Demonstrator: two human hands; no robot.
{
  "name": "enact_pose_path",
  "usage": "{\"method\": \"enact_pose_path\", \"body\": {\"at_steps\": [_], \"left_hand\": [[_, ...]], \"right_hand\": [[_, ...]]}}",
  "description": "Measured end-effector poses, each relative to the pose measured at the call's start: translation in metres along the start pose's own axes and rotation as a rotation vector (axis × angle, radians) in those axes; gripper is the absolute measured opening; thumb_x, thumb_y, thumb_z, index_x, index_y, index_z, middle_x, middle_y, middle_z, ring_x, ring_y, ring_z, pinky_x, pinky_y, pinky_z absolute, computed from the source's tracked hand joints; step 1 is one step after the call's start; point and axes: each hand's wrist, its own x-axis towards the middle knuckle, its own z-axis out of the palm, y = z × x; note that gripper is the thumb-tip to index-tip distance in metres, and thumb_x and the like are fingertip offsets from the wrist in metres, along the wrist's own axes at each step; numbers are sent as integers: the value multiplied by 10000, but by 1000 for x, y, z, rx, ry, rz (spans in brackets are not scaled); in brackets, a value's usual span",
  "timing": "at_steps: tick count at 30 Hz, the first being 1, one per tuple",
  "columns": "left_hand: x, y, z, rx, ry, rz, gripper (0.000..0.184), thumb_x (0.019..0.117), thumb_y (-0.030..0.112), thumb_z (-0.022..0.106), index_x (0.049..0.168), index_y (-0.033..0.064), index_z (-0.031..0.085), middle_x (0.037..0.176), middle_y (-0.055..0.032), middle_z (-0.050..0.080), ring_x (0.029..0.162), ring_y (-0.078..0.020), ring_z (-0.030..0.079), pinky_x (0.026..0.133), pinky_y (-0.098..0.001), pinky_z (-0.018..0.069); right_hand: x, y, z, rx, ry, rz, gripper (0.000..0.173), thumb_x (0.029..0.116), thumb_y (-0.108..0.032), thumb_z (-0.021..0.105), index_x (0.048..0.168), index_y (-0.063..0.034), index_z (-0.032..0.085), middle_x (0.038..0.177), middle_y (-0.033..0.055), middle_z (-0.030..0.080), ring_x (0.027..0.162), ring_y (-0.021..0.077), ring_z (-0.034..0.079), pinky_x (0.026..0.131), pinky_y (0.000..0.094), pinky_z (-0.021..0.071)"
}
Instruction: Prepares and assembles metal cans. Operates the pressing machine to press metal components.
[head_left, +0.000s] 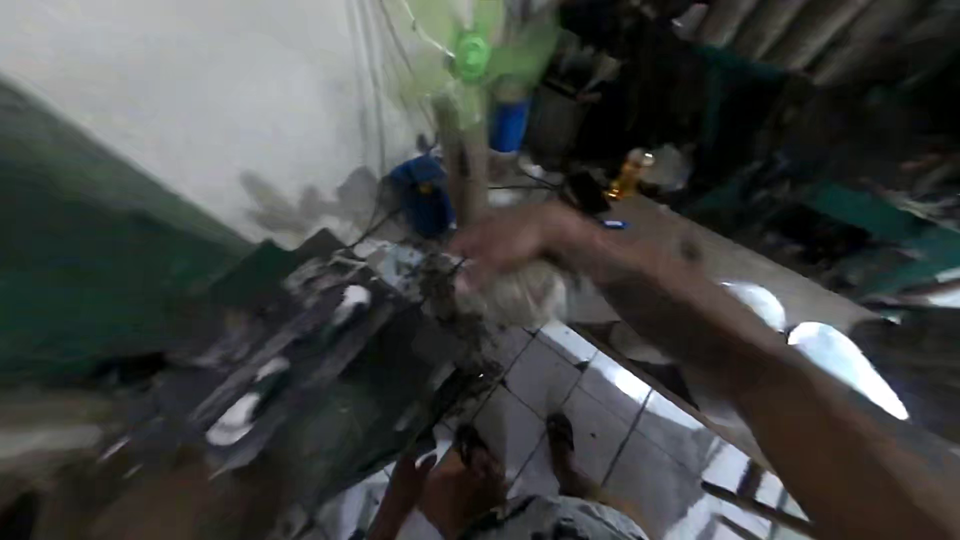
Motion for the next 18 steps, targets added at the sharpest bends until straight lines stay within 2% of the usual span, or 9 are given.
{"method": "enact_pose_path", "body": {"at_steps": [1, 2, 4, 6, 9, 12, 15, 16, 18], "left_hand": [[17, 33, 9, -23, 16, 42, 348, 1036, 156, 575, 1312, -55, 591, 1206, -242, 652, 1093, -313, 640, 967, -489, 510], [33, 71, 20, -46, 11, 85, 336, 1034, 166, 569, 1294, -44, 606, 1187, -222, 656, 1065, -287, 640, 939, -483, 519], [61, 150, 42, -1, -74, 195, 388, 1047, 205, 546, 1363, -17, 578, 1317, -218, 625, 1216, -297, 610, 1045, -489, 486], [82, 232, 72, 77, -185, 299, 444, 1058, 175, 531, 1447, -35, 499, 1437, -250, 543, 1331, -328, 539, 1120, -471, 429], [134, 318, 122, 289, -284, 357, 503, 1061, 220, 549, 1489, -24, 444, 1456, -262, 520, 1330, -344, 539, 1124, -468, 428], [207, 356, 156, 448, -265, 388, 652, 1016, 321, 636, 1547, 56, 365, 1363, -246, 589, 1217, -360, 613, 1043, -537, 491], [243, 373, 171, 558, -294, 379, 862, 913, 428, 760, 1572, 110, 304, 1279, -229, 637, 1096, -359, 673, 943, -565, 555], [246, 384, 175, 565, -324, 353, 917, 896, 426, 780, 1584, 106, 265, 1288, -241, 623, 1094, -362, 667, 939, -557, 554], [250, 386, 174, 604, -360, 307, 911, 918, 379, 759, 1598, 115, 214, 1326, -251, 586, 1097, -360, 656, 928, -535, 554]], "right_hand": [[9, 85, 58, 89, 102, -282, 509, 976, -296, 701, 1421, -85, 576, 1318, 184, 641, 1165, 334, 641, 997, 554, 512], [9, 146, 106, 179, 84, -363, 579, 935, -330, 747, 1419, -67, 567, 1276, 218, 644, 1115, 368, 649, 952, 595, 518], [-9, 226, 185, 322, -66, -189, 828, 870, -311, 823, 1526, -12, 414, 1484, 297, 469, 1348, 461, 483, 1106, 631, 398], [-15, 288, 275, 433, -95, 83, 977, 833, -301, 855, 1584, 0, 306, 1633, 286, 262, 1505, 467, 266, 1197, 629, 274], [9, 357, 409, 479, 7, 331, 983, 837, -522, 780, 1577, -32, 357, 1660, 229, 263, 1540, 413, 237, 1230, 607, 226], [24, 371, 422, 486, -24, 419, 988, 838, -667, 688, 1595, -126, 355, 1666, 147, 299, 1541, 358, 266, 1210, 603, 280], [26, 381, 435, 575, -148, 478, 853, 857, -670, 656, 1475, -98, 522, 1472, 232, 536, 1371, 449, 493, 1073, 700, 399], [24, 389, 427, 610, -185, 490, 795, 868, -656, 660, 1401, -69, 593, 1416, 252, 579, 1338, 464, 521, 1058, 712, 403], [22, 384, 419, 656, -187, 467, 795, 873, -598, 700, 1439, -56, 560, 1489, 247, 515, 1409, 452, 445, 1137, 680, 329]]}}
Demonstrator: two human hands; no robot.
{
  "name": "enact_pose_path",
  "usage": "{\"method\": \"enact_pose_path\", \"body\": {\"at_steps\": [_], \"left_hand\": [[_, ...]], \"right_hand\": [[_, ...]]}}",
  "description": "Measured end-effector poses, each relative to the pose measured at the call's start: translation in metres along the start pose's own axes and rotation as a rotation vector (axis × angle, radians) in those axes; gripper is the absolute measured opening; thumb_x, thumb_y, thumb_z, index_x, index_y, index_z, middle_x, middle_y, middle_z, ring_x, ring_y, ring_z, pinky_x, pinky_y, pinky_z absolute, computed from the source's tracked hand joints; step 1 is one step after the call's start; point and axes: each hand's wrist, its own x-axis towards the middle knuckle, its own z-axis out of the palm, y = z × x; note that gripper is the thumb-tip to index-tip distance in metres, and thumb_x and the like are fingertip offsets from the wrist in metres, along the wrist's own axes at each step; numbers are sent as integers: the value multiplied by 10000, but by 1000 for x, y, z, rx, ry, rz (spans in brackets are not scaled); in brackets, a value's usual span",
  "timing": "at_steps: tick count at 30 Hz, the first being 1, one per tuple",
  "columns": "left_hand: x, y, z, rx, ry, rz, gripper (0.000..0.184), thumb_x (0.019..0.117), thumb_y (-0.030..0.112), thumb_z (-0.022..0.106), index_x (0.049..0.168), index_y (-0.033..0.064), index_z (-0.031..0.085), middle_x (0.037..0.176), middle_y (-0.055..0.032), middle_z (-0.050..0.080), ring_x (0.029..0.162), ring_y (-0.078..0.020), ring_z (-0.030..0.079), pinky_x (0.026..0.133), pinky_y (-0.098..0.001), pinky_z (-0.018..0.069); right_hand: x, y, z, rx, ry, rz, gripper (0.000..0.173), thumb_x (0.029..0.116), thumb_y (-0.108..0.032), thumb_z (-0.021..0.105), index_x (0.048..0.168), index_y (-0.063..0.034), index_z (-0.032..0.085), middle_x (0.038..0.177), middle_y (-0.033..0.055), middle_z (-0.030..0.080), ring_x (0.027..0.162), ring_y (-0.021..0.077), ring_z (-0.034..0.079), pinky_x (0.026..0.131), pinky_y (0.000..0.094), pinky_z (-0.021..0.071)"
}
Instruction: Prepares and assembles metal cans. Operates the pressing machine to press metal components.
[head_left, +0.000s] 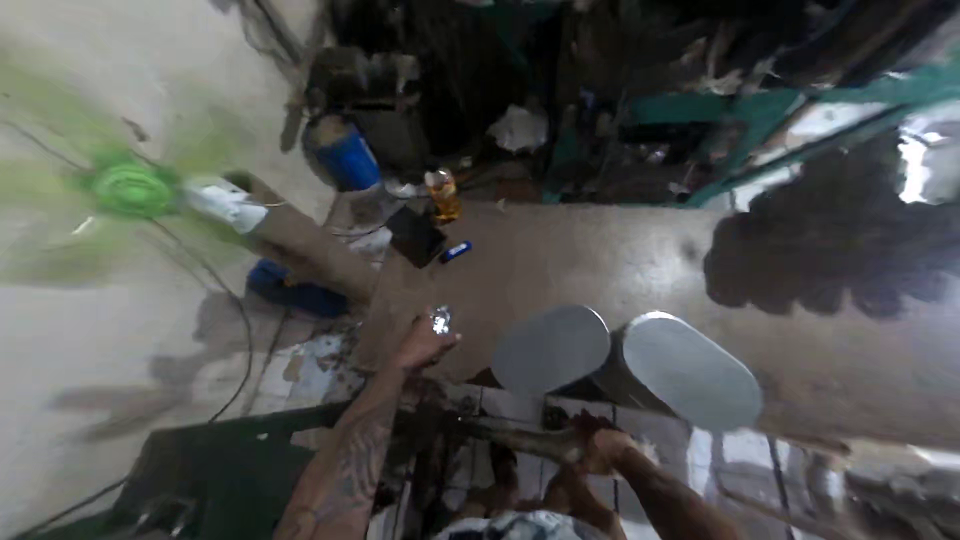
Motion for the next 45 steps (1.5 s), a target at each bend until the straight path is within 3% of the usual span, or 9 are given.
{"method": "enact_pose_path", "body": {"at_steps": [4, 7, 11, 17, 20, 23, 27, 35, 45], "left_hand": [[-2, 8, 1, 192, -84, 115, 869, 945, 262, 717, 1610, 88, 186, 1407, -275, 539, 1225, -399, 605, 1014, -567, 505], [4, 5, -1, 293, -175, 237, 912, 916, 227, 753, 1615, 121, 177, 1402, -276, 545, 1244, -415, 592, 1027, -590, 491], [12, 6, -6, 387, -184, 261, 1027, 888, 369, 796, 1617, 52, 146, 1435, -326, 498, 1305, -479, 528, 1077, -638, 428], [-62, 46, -29, -22, 183, 499, 757, 988, 356, 663, 1569, 15, 318, 1424, -328, 513, 1314, -452, 529, 1081, -623, 423], [-127, 81, -17, -163, 303, 713, 639, 985, 365, 610, 1450, -44, 452, 1149, -173, 664, 985, -128, 658, 878, -337, 554], [-175, 142, 16, 11, 123, 783, 533, 980, 390, 624, 1264, -61, 616, 952, -119, 736, 826, -157, 721, 774, -373, 613], [-169, 203, 34, 555, -309, 550, 471, 968, 384, 645, 1284, 34, 639, 1090, -197, 697, 1031, -371, 669, 914, -588, 507], [-122, 198, 8, 262, -813, 537, 345, 1024, 196, 592, 1335, 47, 580, 1065, -34, 661, 851, -39, 607, 776, -227, 518], [-115, 190, 5, 272, -862, 547, 203, 1034, 184, 585, 1192, 65, 632, 878, 3, 638, 730, -36, 584, 692, -228, 511]], "right_hand": [[-16, -10, 8, 59, 226, -143, 810, 903, -470, 726, 1525, -35, 442, 1610, 205, 380, 1506, 381, 322, 1243, 576, 197], [-105, -39, -4, 514, 510, -326, 482, 985, -245, 674, 1395, -7, 591, 1452, 205, 557, 1380, 306, 505, 1193, 449, 366], [-232, -64, -70, 47, 1509, -515, 506, 996, -516, 581, 1091, -43, 733, 1085, 148, 751, 1095, 266, 707, 1022, 435, 535], [-219, -16, -120, 0, 1155, -494, 344, 1016, -340, 593, 1141, -43, 713, 985, 86, 730, 1004, 215, 694, 1189, 512, 354], [-235, -8, -129, 225, 991, -618, 438, 1079, -347, 475, 1209, 15, 686, 1095, 138, 724, 1114, 217, 663, 1243, 502, 238], [-236, -1, -132, 270, 949, -694, 476, 1090, -368, 448, 1237, 21, 680, 1117, 153, 725, 1143, 223, 659, 1253, 522, 210], [-234, 3, -133, 250, 956, -729, 459, 1088, -348, 452, 1229, 25, 679, 1106, 155, 723, 1125, 235, 662, 1242, 531, 218], [-238, 8, -137, 316, 891, -734, 467, 1088, -348, 454, 1274, 28, 659, 1170, 163, 715, 1186, 251, 644, 1252, 542, 183], [-227, 4, -121, 283, 1058, -720, 273, 1008, -234, 604, 1098, -7, 728, 980, 81, 731, 1007, 160, 681, 1219, 503, 293]]}}
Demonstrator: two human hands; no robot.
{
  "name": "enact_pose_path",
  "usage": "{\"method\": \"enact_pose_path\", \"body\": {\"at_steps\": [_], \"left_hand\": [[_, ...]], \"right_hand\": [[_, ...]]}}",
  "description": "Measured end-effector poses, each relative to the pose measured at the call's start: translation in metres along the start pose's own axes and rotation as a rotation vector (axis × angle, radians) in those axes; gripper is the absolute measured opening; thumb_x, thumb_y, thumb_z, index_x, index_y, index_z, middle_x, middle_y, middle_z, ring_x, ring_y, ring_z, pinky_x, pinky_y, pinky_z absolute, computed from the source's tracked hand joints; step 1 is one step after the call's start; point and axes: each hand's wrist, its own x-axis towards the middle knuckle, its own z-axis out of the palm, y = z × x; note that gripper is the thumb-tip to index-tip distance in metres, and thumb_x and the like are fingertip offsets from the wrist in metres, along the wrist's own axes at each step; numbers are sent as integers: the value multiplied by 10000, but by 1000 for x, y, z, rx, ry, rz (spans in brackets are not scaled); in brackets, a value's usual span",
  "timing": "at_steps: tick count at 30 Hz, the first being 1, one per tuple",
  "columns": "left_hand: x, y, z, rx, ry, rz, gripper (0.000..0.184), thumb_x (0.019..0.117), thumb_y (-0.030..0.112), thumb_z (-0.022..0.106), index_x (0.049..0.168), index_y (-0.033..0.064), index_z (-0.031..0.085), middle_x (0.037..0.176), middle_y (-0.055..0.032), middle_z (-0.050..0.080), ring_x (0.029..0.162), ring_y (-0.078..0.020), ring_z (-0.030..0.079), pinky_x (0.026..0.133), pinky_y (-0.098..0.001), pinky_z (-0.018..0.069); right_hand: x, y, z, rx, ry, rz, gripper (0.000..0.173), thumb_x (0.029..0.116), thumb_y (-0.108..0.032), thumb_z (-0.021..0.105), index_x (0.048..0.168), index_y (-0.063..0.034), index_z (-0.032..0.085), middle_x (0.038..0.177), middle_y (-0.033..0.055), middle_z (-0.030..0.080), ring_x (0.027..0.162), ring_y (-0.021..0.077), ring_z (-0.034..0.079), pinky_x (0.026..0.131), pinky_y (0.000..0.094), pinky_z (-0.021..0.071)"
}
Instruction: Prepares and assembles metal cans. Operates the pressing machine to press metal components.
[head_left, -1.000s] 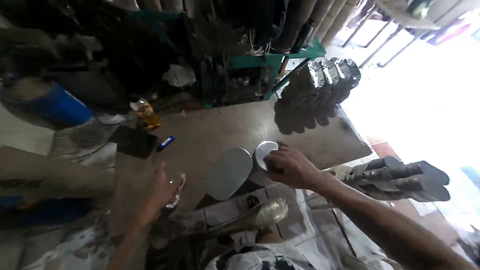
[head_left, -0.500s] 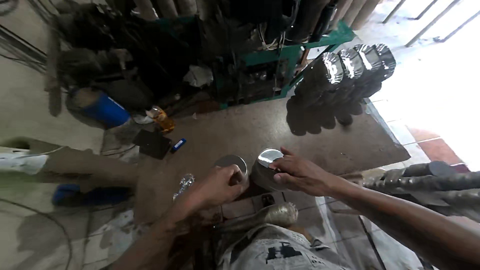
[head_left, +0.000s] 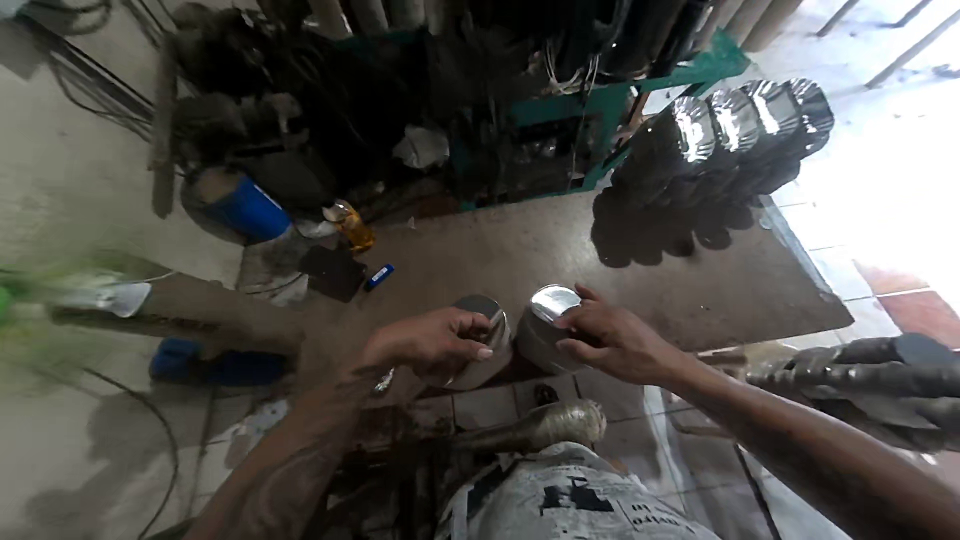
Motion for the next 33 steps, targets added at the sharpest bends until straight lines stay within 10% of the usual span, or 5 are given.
{"method": "enact_pose_path", "body": {"at_steps": [9, 14, 21, 26, 33], "left_hand": [[-45, 13, 77, 549, 733, 254, 349, 989, 173, 501, 1290, 81, 652, 954, -122, 703, 825, -244, 695, 713, -457, 576], [-65, -11, 145, -663, 1011, 574, 221, 888, 33, 458, 1029, 54, 627, 921, 103, 683, 894, 51, 650, 812, -188, 554], [-25, -61, 203, -1399, 648, 837, 193, 883, 197, 607, 942, 202, 790, 897, 60, 760, 853, -24, 719, 760, -248, 605], [78, -132, 202, -424, 373, -184, 372, 1072, 168, 503, 1380, -36, 545, 1309, -208, 619, 1212, -274, 595, 1070, -420, 454], [97, -115, 197, -215, 291, -514, 473, 1104, 368, 427, 1417, 50, 583, 1472, -172, 556, 1406, -324, 479, 1186, -529, 295]], "right_hand": [[-18, -56, 31, -456, 394, -150, 252, 945, -87, 556, 1118, -10, 723, 1046, 125, 732, 980, 275, 697, 932, 474, 556], [-9, -128, 96, 1002, 535, 236, 240, 1002, -84, 445, 1118, -107, 654, 949, -66, 740, 863, 39, 708, 777, 271, 614], [-29, -92, 113, 1210, -16, 311, 247, 972, -33, 542, 1127, -159, 688, 958, -76, 743, 796, 5, 681, 726, 233, 588], [-116, 34, 124, 17, -468, 434, 347, 958, -23, 583, 1283, 92, 621, 1283, 281, 630, 1198, 386, 629, 1061, 514, 490], [-177, 10, 129, -37, -785, 944, 388, 1079, -127, 479, 1371, 114, 563, 1399, 322, 569, 1358, 442, 516, 1184, 495, 341]]}}
